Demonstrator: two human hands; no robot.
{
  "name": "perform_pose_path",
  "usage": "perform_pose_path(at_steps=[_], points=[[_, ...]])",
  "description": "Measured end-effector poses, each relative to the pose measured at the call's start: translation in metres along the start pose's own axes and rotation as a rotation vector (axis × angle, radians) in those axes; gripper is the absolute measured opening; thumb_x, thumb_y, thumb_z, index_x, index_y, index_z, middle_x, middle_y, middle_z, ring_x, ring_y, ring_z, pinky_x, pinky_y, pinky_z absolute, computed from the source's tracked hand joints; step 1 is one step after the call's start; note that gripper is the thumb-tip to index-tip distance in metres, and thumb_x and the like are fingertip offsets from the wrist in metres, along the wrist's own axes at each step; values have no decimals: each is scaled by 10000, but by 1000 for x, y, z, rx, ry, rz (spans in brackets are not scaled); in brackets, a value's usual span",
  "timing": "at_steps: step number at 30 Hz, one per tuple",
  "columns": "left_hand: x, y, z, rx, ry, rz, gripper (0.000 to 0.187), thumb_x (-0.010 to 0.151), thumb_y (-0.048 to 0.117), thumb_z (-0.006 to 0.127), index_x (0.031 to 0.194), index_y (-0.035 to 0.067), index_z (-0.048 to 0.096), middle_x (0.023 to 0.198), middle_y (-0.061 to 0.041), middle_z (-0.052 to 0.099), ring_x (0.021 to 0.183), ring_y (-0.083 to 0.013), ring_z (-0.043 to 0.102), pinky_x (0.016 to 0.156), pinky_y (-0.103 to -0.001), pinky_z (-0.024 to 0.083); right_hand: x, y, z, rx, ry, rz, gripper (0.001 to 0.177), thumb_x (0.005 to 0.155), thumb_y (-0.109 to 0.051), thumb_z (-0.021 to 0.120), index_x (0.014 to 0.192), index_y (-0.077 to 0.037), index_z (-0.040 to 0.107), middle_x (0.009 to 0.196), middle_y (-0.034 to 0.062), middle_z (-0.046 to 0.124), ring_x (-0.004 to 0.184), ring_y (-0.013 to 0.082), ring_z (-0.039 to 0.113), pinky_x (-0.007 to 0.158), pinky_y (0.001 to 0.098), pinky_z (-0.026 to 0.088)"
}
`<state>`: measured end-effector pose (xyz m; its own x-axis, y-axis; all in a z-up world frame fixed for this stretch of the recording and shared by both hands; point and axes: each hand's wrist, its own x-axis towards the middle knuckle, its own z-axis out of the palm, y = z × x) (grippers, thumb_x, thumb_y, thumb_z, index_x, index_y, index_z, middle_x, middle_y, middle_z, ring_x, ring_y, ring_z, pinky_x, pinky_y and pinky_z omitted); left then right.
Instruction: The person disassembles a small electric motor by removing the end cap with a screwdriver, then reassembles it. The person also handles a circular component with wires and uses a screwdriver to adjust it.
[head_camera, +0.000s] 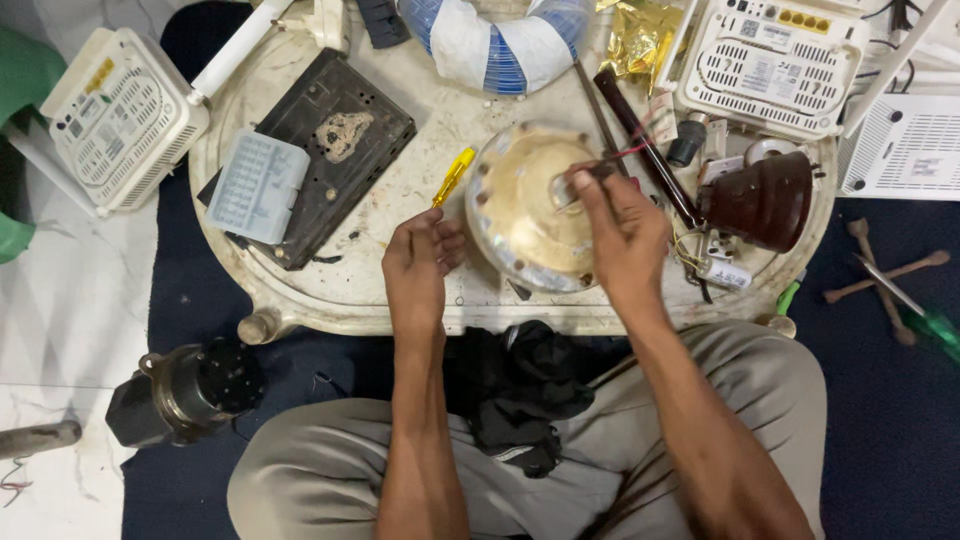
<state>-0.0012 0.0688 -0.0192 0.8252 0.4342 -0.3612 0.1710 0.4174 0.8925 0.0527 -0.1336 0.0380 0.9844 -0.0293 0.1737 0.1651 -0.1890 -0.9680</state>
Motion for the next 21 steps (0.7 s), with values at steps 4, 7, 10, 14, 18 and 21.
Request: perform_pose_path(at_steps=[4, 7, 10, 14, 18, 21], points=[[-14, -4, -3, 649, -114, 136, 281, 867, 119, 709, 1140, 51, 708, 955, -134, 750, 751, -196, 691, 682, -321, 561, 10, 6, -17, 112, 57, 9, 220, 1087, -183, 646, 1164, -2, 745, 1019, 36, 757, 903, 73, 658, 839, 231, 524], [-30, -11, 14, 918, -262, 414, 354, 743, 134, 831, 1064, 44, 709, 1002, -138, 716, 827, -291, 708, 720, -380, 566, 16, 3, -33, 38, 150, 35, 221, 1090, -191, 628, 1130, -13, 754, 966, 31, 762, 848, 80, 668, 795, 237, 538], [-43, -14, 24, 1059, -332, 605, 343, 653, 138, 856, 959, 62, 721, 918, -157, 680, 836, -395, 664, 717, -468, 534, 18, -1, -41, 89, 193, 31, 225, 1099, -184, 630, 1080, 0, 757, 959, 39, 757, 847, 87, 667, 797, 250, 544], [-31, -2, 15, 1157, -166, 588, 207, 779, 131, 807, 937, 67, 690, 938, -165, 659, 843, -392, 661, 730, -484, 532, 16, -7, -46, 183, 216, 27, 251, 1127, -179, 635, 1057, 27, 759, 976, 24, 721, 870, 60, 577, 813, 224, 462], [-17, 12, -10, 1173, 176, 492, 219, 858, 139, 768, 1023, 23, 684, 942, -194, 662, 835, -409, 655, 714, -494, 517, 13, -8, -44, 215, 173, 19, 256, 1107, -192, 642, 1051, 33, 753, 970, 12, 722, 861, 50, 555, 823, 208, 454], [-16, 18, -18, 1081, 313, 448, 182, 908, 101, 722, 1068, 20, 691, 1001, -195, 677, 870, -385, 672, 747, -470, 529, 9, -9, -39, 165, 186, 124, 273, 1099, -209, 633, 1030, 22, 761, 935, -1, 711, 808, 42, 515, 763, 208, 424]])
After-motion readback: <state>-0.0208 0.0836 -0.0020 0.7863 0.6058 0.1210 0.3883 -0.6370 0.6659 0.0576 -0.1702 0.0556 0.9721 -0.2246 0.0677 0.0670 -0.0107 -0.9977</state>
